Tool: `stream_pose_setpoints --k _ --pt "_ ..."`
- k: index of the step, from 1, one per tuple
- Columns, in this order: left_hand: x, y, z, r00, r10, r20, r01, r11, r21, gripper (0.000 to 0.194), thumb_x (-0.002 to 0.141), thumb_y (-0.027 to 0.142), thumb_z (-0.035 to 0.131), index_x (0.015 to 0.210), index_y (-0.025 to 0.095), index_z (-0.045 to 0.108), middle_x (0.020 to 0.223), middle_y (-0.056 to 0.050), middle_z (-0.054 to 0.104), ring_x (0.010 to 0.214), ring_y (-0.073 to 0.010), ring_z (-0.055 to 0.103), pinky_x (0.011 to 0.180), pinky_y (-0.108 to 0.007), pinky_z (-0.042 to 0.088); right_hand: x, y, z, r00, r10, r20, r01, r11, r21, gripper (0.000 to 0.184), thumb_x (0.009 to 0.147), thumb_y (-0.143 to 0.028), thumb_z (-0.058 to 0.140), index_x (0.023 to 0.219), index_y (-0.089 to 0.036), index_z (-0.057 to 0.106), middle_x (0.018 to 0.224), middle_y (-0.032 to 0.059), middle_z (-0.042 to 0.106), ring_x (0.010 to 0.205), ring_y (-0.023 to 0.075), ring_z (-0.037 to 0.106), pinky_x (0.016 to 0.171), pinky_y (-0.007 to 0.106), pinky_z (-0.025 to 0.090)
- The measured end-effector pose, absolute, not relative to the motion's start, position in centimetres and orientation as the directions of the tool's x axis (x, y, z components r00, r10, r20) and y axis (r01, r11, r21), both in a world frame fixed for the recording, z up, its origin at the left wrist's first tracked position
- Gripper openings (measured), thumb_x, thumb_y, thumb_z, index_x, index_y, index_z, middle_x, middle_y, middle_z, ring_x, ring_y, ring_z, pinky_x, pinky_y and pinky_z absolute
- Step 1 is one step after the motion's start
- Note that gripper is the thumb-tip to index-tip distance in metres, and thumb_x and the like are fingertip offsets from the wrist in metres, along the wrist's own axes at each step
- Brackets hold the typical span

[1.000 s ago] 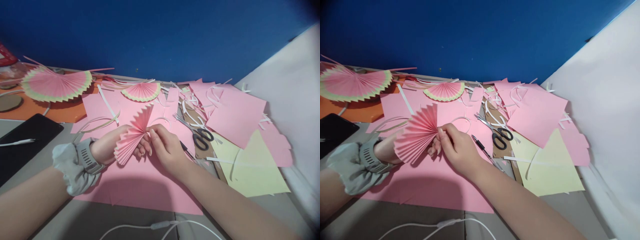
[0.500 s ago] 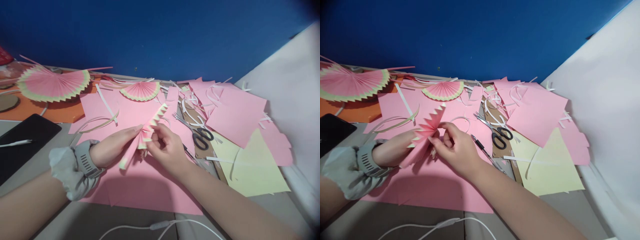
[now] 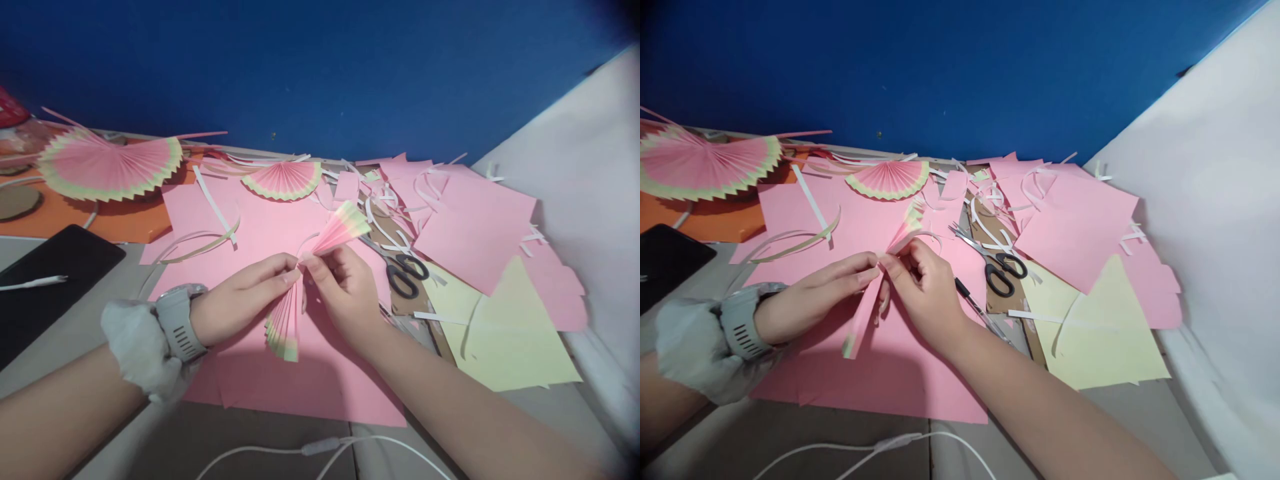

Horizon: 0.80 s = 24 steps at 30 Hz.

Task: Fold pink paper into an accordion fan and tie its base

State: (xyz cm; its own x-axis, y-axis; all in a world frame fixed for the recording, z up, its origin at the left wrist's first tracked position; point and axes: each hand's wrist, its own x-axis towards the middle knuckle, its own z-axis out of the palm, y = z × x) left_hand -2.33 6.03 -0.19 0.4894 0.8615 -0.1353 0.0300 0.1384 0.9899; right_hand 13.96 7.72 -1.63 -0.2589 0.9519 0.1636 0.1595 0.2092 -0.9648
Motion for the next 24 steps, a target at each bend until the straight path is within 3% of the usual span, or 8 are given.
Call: stream_pose_setpoints --k 6,11,15,19,24 --pt "-2.18 6.10 -0.21 0.527 0.827 -0.194 -0.018 0.239 0.971 0.021 0.095 0.026 0.035 0.085 0.017 0.051 0.071 -0.001 0.059 0.075 -0.0172 0.058 0.083 -0.035 0.043 13.81 7.77 -1.66 -0.242 0.962 0.127 0.037 0.140 -0.989 0.018 0.088 -0.039 0.054 0.085 -0.024 0.044 0.060 -0.0068 0.048 0.047 0.0090 0.048 0.044 0.021 0.040" --pt "-2.29 6.25 -0.29 0.499 0.855 -0.143 -0.010 0.170 0.985 0.015 0.092 0.022 0.042 0.089 0.016 0.056 0.087 -0.003 0.062 0.087 -0.0171 0.056 0.086 -0.032 0.041 13.76 8.07 -1.93 -0.219 0.960 0.173 0.140 0.207 -0.968 0.017 0.087 -0.034 0.055 0.093 -0.024 0.044 0.071 -0.0039 0.048 0.057 0.0102 0.052 0.051 0.023 0.043" --pt "-2.21 6.22 0.15 0.559 0.810 -0.180 0.012 0.210 0.978 0.022 0.094 0.023 0.037 0.086 0.015 0.056 0.074 -0.002 0.063 0.076 -0.0172 0.058 0.082 -0.034 0.042 13.83 8.21 -1.96 -0.125 0.926 0.358 0.277 0.379 -0.883 0.024 0.084 -0.023 0.059 0.103 -0.023 0.044 0.094 0.0020 0.052 0.077 0.0140 0.056 0.069 0.029 0.049" --pt "-2.07 6.13 0.41 0.500 0.844 -0.196 0.036 0.206 0.978 0.027 0.094 0.025 0.035 0.079 0.015 0.055 0.070 -0.002 0.060 0.071 -0.0176 0.056 0.078 -0.035 0.043 14.08 8.47 -1.52 -0.246 0.826 0.507 0.461 0.560 -0.688 0.006 0.087 -0.019 0.054 0.091 -0.022 0.058 0.099 0.0053 0.060 0.101 0.0204 0.055 0.091 0.038 0.043" --pt "-2.14 5.84 -0.30 0.302 0.953 -0.034 0.101 0.004 0.995 0.022 0.092 0.029 0.040 0.082 0.019 0.057 0.081 -0.001 0.059 0.085 -0.0181 0.053 0.083 -0.030 0.041 14.41 8.63 -1.05 -0.439 0.734 0.518 0.410 0.677 -0.612 0.019 0.092 -0.017 0.046 0.102 -0.022 0.061 0.109 0.0041 0.067 0.110 0.0184 0.056 0.099 0.040 0.040"
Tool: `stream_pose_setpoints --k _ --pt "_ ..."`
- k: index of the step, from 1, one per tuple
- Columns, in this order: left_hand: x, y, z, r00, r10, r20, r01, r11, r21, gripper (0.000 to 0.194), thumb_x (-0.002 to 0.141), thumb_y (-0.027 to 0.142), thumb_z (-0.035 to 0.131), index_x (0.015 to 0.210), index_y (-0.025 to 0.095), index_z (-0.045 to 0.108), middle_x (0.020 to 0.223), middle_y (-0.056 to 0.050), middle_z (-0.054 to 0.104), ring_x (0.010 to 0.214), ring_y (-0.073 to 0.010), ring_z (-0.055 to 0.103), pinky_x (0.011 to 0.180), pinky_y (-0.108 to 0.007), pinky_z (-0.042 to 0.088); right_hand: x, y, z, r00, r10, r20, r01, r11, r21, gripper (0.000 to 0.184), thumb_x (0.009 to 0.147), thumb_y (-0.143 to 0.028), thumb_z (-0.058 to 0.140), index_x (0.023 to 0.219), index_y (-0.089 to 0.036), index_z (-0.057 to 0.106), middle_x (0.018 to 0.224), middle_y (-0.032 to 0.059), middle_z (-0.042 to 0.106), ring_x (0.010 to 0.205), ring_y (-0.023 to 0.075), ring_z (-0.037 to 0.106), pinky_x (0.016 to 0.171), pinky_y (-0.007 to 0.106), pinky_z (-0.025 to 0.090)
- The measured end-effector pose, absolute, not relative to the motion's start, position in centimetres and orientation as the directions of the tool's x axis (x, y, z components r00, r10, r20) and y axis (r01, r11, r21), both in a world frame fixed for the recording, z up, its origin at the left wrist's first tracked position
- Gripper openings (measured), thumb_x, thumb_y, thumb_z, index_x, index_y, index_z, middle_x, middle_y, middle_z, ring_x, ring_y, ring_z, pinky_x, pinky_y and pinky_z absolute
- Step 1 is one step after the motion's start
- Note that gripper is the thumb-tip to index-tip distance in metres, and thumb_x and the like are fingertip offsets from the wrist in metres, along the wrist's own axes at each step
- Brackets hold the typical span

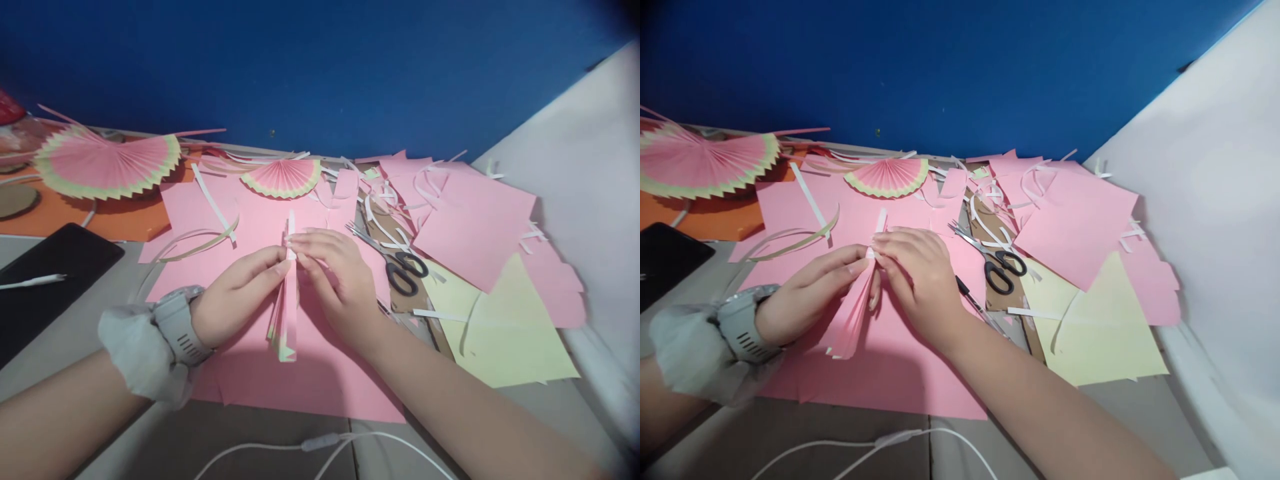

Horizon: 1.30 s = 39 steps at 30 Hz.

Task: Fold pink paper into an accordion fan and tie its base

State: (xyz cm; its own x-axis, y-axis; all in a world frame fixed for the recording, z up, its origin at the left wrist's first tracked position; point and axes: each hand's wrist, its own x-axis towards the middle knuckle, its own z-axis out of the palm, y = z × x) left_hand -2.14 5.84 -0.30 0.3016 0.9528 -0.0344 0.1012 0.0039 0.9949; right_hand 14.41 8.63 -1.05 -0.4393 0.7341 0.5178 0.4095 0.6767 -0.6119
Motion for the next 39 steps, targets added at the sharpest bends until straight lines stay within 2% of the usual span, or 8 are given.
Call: stream_pose_setpoints --k 4,10,16,28,33,36,39 --pt "-2.22 5.59 -0.60 0.242 0.967 0.075 0.249 -0.137 0.959 0.021 0.093 0.029 0.037 0.083 0.019 0.053 0.083 -0.001 0.057 0.083 -0.0174 0.051 0.081 -0.028 0.040 14.51 8.51 -0.95 -0.512 0.695 0.505 0.434 0.717 -0.546 0.022 0.093 -0.017 0.046 0.109 -0.021 0.060 0.115 0.0048 0.066 0.116 0.0176 0.054 0.105 0.042 0.034" --pt "-2.22 5.37 -0.05 0.280 0.956 0.090 0.541 -0.235 0.808 0.023 0.093 0.025 0.029 0.074 0.021 0.041 0.069 0.000 0.048 0.065 -0.0170 0.047 0.064 -0.030 0.036 14.44 8.25 -0.98 -0.537 0.672 0.510 0.451 0.739 -0.500 0.021 0.092 -0.017 0.046 0.106 -0.021 0.061 0.117 0.0055 0.066 0.117 0.0180 0.054 0.103 0.043 0.035" --pt "-2.23 5.29 -0.20 0.287 0.950 0.121 0.645 -0.285 0.709 0.020 0.092 0.023 0.031 0.073 0.022 0.037 0.065 0.001 0.046 0.059 -0.0167 0.043 0.059 -0.031 0.032 14.40 8.09 -1.03 -0.533 0.678 0.507 0.465 0.735 -0.494 0.021 0.093 -0.018 0.045 0.105 -0.022 0.062 0.117 0.0048 0.067 0.116 0.0170 0.055 0.103 0.041 0.035" --pt "-2.00 5.35 -0.24 0.283 0.950 0.134 0.656 -0.293 0.695 0.020 0.092 0.022 0.031 0.073 0.021 0.038 0.063 0.002 0.045 0.057 -0.0152 0.044 0.057 -0.030 0.032 14.36 8.28 -1.19 -0.533 0.694 0.484 0.443 0.716 -0.539 0.025 0.093 -0.015 0.043 0.107 -0.020 0.063 0.113 0.0056 0.068 0.110 0.0147 0.058 0.097 0.036 0.039" --pt "-2.13 5.39 -0.23 0.293 0.950 0.110 0.600 -0.273 0.752 0.021 0.092 0.022 0.031 0.073 0.020 0.040 0.064 0.003 0.045 0.058 -0.0143 0.043 0.058 -0.029 0.032 14.27 8.27 -1.28 -0.492 0.717 0.494 0.454 0.695 -0.557 0.020 0.091 -0.015 0.048 0.102 -0.022 0.064 0.107 0.0034 0.070 0.104 0.0150 0.061 0.094 0.036 0.039" --pt "-2.29 5.38 -0.32 0.310 0.947 0.085 0.499 -0.238 0.834 0.022 0.093 0.023 0.032 0.072 0.020 0.039 0.063 0.004 0.042 0.058 -0.0132 0.040 0.058 -0.028 0.032 14.25 8.28 -1.23 -0.413 0.772 0.483 0.443 0.633 -0.634 0.016 0.090 -0.017 0.051 0.097 -0.022 0.064 0.102 0.0020 0.071 0.099 0.0163 0.062 0.091 0.035 0.042" --pt "-2.34 5.51 -0.44 0.315 0.948 0.036 0.319 -0.141 0.937 0.022 0.093 0.024 0.036 0.072 0.019 0.042 0.067 0.003 0.042 0.064 -0.0128 0.042 0.063 -0.026 0.035 14.13 8.45 -1.05 -0.237 0.889 0.392 0.392 0.457 -0.799 0.014 0.090 -0.020 0.051 0.093 -0.022 0.064 0.095 0.0015 0.070 0.092 0.0160 0.063 0.084 0.032 0.047"
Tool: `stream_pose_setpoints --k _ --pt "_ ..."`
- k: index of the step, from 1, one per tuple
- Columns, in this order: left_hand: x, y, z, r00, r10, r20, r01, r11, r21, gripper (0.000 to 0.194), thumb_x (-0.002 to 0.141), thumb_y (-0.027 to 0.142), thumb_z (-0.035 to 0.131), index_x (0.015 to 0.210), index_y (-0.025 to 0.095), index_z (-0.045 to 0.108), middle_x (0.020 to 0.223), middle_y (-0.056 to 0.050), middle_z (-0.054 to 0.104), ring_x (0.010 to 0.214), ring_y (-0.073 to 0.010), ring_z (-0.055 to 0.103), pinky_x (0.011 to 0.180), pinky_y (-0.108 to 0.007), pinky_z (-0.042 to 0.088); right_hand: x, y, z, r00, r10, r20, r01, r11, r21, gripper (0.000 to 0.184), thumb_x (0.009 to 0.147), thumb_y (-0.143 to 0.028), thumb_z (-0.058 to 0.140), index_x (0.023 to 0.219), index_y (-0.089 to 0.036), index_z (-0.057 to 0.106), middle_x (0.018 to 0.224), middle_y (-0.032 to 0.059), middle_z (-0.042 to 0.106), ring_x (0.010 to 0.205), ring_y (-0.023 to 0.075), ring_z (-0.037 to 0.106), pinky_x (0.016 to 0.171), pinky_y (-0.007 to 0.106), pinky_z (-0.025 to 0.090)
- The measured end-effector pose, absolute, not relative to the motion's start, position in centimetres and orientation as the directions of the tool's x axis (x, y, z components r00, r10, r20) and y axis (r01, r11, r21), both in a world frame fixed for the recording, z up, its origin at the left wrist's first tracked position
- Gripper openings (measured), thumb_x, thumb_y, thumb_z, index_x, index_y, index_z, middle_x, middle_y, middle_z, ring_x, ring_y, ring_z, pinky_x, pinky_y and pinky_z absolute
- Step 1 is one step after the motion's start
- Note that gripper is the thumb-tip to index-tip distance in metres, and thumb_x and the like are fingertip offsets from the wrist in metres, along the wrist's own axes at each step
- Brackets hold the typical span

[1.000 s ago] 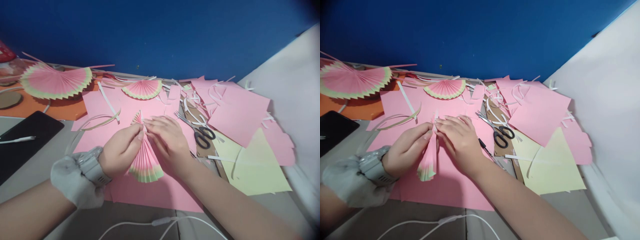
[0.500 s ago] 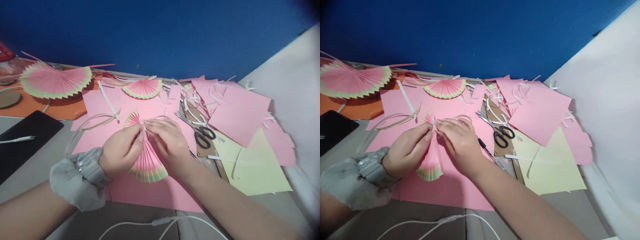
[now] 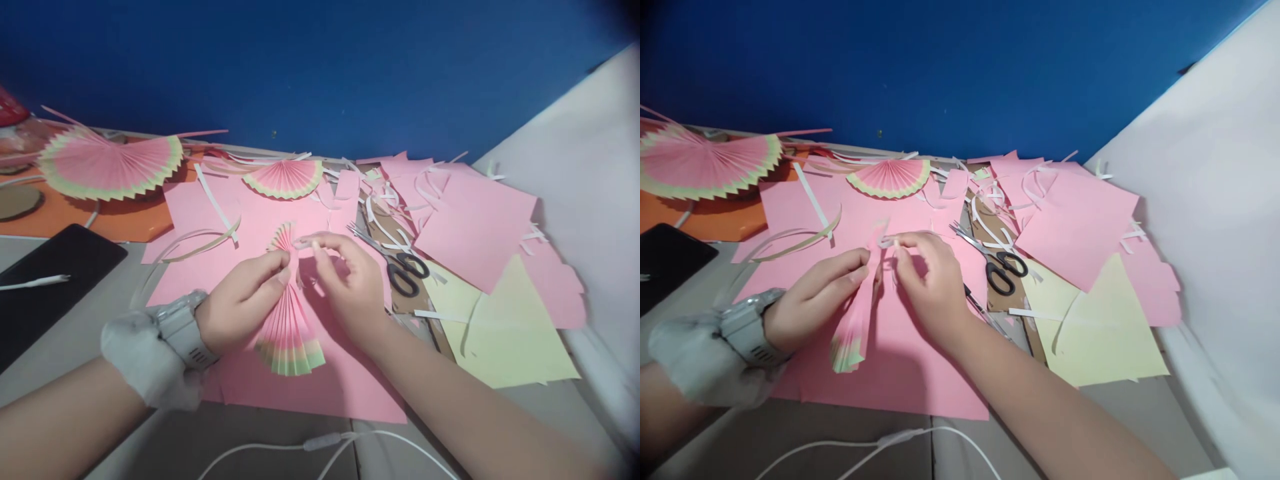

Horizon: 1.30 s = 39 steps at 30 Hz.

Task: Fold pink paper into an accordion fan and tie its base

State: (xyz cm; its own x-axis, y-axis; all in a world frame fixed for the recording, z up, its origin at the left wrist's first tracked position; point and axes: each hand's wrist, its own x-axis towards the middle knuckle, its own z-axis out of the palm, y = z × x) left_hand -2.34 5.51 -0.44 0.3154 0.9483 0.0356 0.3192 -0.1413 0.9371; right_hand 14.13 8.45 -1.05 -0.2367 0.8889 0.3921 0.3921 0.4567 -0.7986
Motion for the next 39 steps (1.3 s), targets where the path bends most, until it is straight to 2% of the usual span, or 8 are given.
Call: stream_pose_setpoints --k 8,12,16,20,24,28,33,39 --pt "-2.7 6.7 0.2 0.408 0.884 -0.229 -0.257 0.352 0.900 0.022 0.087 0.022 0.040 0.068 0.017 0.049 0.061 0.002 0.047 0.053 -0.0104 0.042 0.055 -0.025 0.035 15.2 11.3 -0.3 0.086 0.991 0.103 0.051 0.098 -0.994 0.014 0.087 -0.032 0.051 0.083 -0.021 0.059 0.083 0.0019 0.064 0.074 0.0125 0.060 0.064 0.025 0.048" --pt "-3.0 6.8 0.6 0.455 0.862 -0.224 -0.377 0.414 0.829 0.022 0.084 0.022 0.042 0.064 0.016 0.049 0.055 0.002 0.045 0.049 -0.0099 0.038 0.052 -0.024 0.034 18.5 13.6 0.9 0.244 0.935 0.255 0.277 0.185 -0.943 0.018 0.091 -0.035 0.041 0.087 -0.022 0.052 0.075 0.0018 0.056 0.063 0.0147 0.056 0.059 0.029 0.046" --pt "-2.9 6.6 0.7 0.447 0.878 -0.173 -0.452 0.389 0.803 0.021 0.082 0.020 0.046 0.062 0.016 0.050 0.054 0.002 0.045 0.048 -0.0092 0.038 0.051 -0.023 0.035 21.4 14.2 2.8 -0.079 0.855 0.512 0.893 0.289 -0.345 0.029 0.090 -0.030 0.043 0.117 -0.021 0.050 0.091 0.0097 0.060 0.084 0.0262 0.057 0.074 0.042 0.044" --pt "-2.8 6.5 0.6 0.481 0.864 -0.147 -0.453 0.389 0.802 0.019 0.081 0.022 0.051 0.064 0.015 0.055 0.054 0.002 0.047 0.048 -0.0098 0.040 0.050 -0.023 0.036 21.7 13.1 4.1 -0.228 0.900 0.372 0.971 0.240 0.015 0.035 0.087 -0.021 0.044 0.121 -0.015 0.050 0.104 0.0175 0.059 0.093 0.0331 0.054 0.071 0.043 0.042" --pt "-2.7 6.4 0.4 0.500 0.855 -0.138 -0.448 0.392 0.803 0.018 0.081 0.023 0.054 0.065 0.015 0.057 0.055 0.001 0.047 0.049 -0.0102 0.040 0.051 -0.023 0.036 19.5 10.8 4.9 -0.119 0.979 0.168 0.918 0.173 -0.358 0.027 0.093 -0.034 0.039 0.087 -0.019 0.061 0.073 0.0072 0.062 0.070 0.0240 0.057 0.062 0.035 0.041" --pt "-2.6 6.1 0.7 0.564 0.820 -0.097 -0.386 0.366 0.847 0.022 0.084 0.025 0.055 0.066 0.014 0.059 0.060 0.001 0.048 0.054 -0.0108 0.041 0.062 -0.024 0.039 16.2 8.2 3.6 -0.494 0.851 -0.179 0.358 0.012 -0.934 0.024 0.087 -0.043 0.053 0.094 -0.021 0.062 0.086 0.0040 0.064 0.073 0.0162 0.059 0.065 0.028 0.046" --pt "-2.5 5.8 0.9 0.586 0.807 -0.075 -0.367 0.347 0.863 0.022 0.083 0.031 0.059 0.069 0.014 0.064 0.066 0.000 0.051 0.063 -0.0123 0.044 0.070 -0.024 0.039 14.2 6.6 0.7 -0.516 0.846 -0.133 -0.190 -0.265 -0.945 0.022 0.080 -0.035 0.066 0.096 -0.020 0.063 0.070 -0.0006 0.063 0.071 0.0141 0.061 0.072 0.029 0.049" --pt "-2.7 5.9 0.7 0.599 0.791 -0.126 -0.384 0.422 0.822 0.022 0.086 0.025 0.053 0.068 0.014 0.061 0.065 -0.001 0.051 0.061 -0.0121 0.046 0.063 -0.024 0.040 14.8 6.5 0.2 -0.538 0.840 -0.076 -0.223 -0.228 -0.948 0.012 0.079 -0.030 0.067 0.084 -0.021 0.065 0.078 0.0021 0.067 0.075 0.0173 0.064 0.075 0.035 0.053"
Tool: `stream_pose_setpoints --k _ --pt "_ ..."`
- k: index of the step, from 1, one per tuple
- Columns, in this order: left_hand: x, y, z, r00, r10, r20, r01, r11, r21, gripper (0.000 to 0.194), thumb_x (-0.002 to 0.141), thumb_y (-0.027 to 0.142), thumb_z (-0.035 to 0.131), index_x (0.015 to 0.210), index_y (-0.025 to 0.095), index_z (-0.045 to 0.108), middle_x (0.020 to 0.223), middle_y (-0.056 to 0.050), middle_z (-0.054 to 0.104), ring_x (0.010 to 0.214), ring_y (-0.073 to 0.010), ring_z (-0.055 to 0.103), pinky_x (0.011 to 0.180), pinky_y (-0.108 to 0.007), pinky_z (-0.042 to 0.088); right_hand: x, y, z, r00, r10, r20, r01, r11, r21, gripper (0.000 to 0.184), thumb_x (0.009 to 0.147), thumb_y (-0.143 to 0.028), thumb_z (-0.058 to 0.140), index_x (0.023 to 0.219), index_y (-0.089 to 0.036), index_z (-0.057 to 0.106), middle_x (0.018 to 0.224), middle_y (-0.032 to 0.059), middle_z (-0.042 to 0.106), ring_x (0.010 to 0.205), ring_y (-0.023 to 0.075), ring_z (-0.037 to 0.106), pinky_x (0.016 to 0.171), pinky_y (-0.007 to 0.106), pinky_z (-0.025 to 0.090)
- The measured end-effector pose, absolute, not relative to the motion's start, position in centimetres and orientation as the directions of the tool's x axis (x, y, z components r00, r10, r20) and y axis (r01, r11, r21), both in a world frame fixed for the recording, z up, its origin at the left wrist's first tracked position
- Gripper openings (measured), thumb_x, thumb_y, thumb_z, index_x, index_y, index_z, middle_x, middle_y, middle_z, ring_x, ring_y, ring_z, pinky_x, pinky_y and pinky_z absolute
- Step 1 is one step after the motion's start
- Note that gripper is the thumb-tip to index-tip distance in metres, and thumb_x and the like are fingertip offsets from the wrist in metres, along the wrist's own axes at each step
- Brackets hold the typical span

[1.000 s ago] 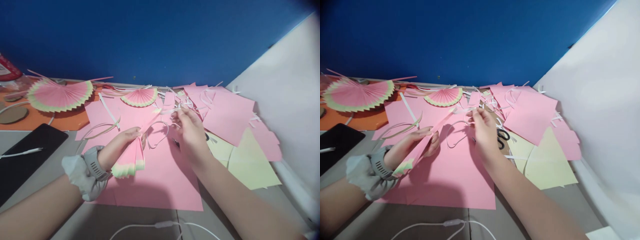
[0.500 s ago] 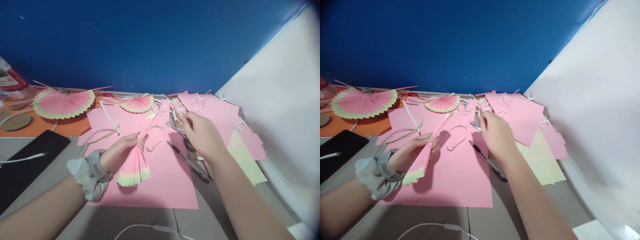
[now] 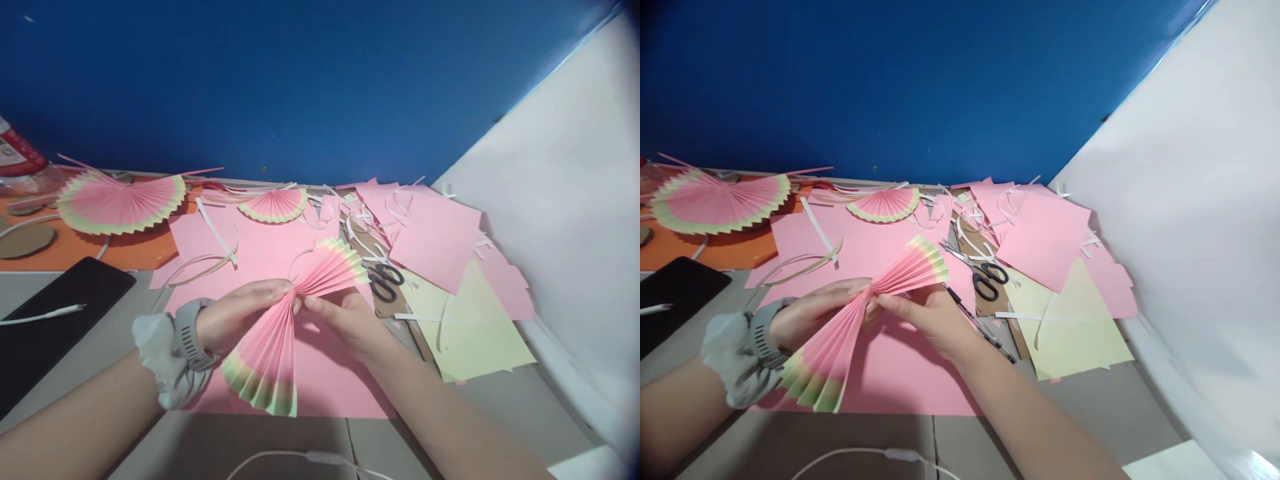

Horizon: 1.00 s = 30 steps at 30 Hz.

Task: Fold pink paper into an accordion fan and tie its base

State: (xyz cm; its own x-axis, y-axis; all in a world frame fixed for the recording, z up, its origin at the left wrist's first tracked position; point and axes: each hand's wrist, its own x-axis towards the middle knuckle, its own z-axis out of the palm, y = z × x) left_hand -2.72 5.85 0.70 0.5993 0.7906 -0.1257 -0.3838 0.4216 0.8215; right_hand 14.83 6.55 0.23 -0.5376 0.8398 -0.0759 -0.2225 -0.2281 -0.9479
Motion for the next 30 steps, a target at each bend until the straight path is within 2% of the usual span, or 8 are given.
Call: stream_pose_setpoints --k 3,7,11,15,20,24,30 --pt "-2.7 5.9 1.0 0.608 0.783 -0.130 -0.365 0.420 0.831 0.026 0.088 0.023 0.048 0.066 0.015 0.060 0.064 -0.001 0.051 0.060 -0.0126 0.046 0.062 -0.025 0.040 14.8 6.6 0.1 -0.516 0.853 -0.079 -0.218 -0.219 -0.951 0.019 0.074 -0.031 0.071 0.089 -0.022 0.064 0.078 0.0008 0.066 0.073 0.0172 0.064 0.069 0.033 0.053" --pt "-2.4 6.0 1.1 0.556 0.826 -0.094 -0.266 0.284 0.921 0.027 0.088 0.019 0.047 0.065 0.015 0.061 0.067 -0.001 0.053 0.064 -0.0133 0.047 0.067 -0.025 0.041 14.5 6.6 0.0 -0.456 0.886 -0.085 -0.192 -0.191 -0.963 0.012 0.080 -0.031 0.065 0.077 -0.019 0.063 0.068 -0.0010 0.063 0.068 0.0138 0.062 0.072 0.031 0.051" --pt "-2.1 5.9 0.3 0.538 0.841 -0.063 -0.190 0.193 0.963 0.032 0.092 0.023 0.038 0.076 0.015 0.064 0.067 -0.002 0.055 0.068 -0.0152 0.051 0.076 -0.028 0.042 14.7 6.8 -0.2 -0.344 0.937 -0.062 -0.135 -0.115 -0.984 0.013 0.081 -0.031 0.064 0.082 -0.019 0.059 0.067 -0.0030 0.059 0.064 0.0113 0.058 0.065 0.026 0.048" --pt "-1.8 5.8 -0.4 0.598 0.789 -0.142 -0.182 0.306 0.934 0.029 0.093 0.027 0.037 0.089 0.013 0.062 0.068 -0.004 0.060 0.065 -0.0171 0.057 0.070 -0.032 0.046 15.1 6.9 -0.1 -0.292 0.956 -0.039 0.060 -0.022 -0.998 0.015 0.081 -0.032 0.063 0.081 -0.017 0.059 0.072 -0.0012 0.059 0.066 0.0116 0.056 0.063 0.026 0.046" --pt "-1.5 5.7 -0.4 0.565 0.798 -0.212 -0.160 0.357 0.920 0.037 0.093 0.028 0.035 0.073 0.011 0.062 0.062 -0.007 0.062 0.059 -0.0178 0.061 0.061 -0.031 0.048 15.3 6.8 0.2 -0.299 0.953 0.054 0.262 0.136 -0.955 0.013 0.085 -0.031 0.059 0.078 -0.019 0.059 0.081 0.0012 0.062 0.074 0.0136 0.058 0.068 0.027 0.046" --pt "-1.5 5.7 -0.5 0.555 0.805 -0.210 -0.167 0.355 0.920 0.037 0.093 0.030 0.038 0.072 0.011 0.062 0.061 -0.007 0.064 0.058 -0.0173 0.061 0.061 -0.031 0.049 15.4 6.7 0.3 -0.316 0.945 0.089 0.346 0.202 -0.916 0.014 0.086 -0.031 0.057 0.078 -0.019 0.059 0.082 0.0014 0.062 0.076 0.0142 0.059 0.069 0.027 0.046" --pt "-1.6 5.7 -0.7 0.561 0.796 -0.228 -0.187 0.390 0.902 0.035 0.092 0.031 0.039 0.076 0.011 0.062 0.061 -0.006 0.064 0.056 -0.0175 0.062 0.058 -0.030 0.049 15.4 6.6 0.5 -0.331 0.932 0.145 0.386 0.275 -0.881 0.014 0.089 -0.029 0.054 0.078 -0.020 0.057 0.080 0.0001 0.060 0.073 0.0124 0.058 0.067 0.025 0.045"
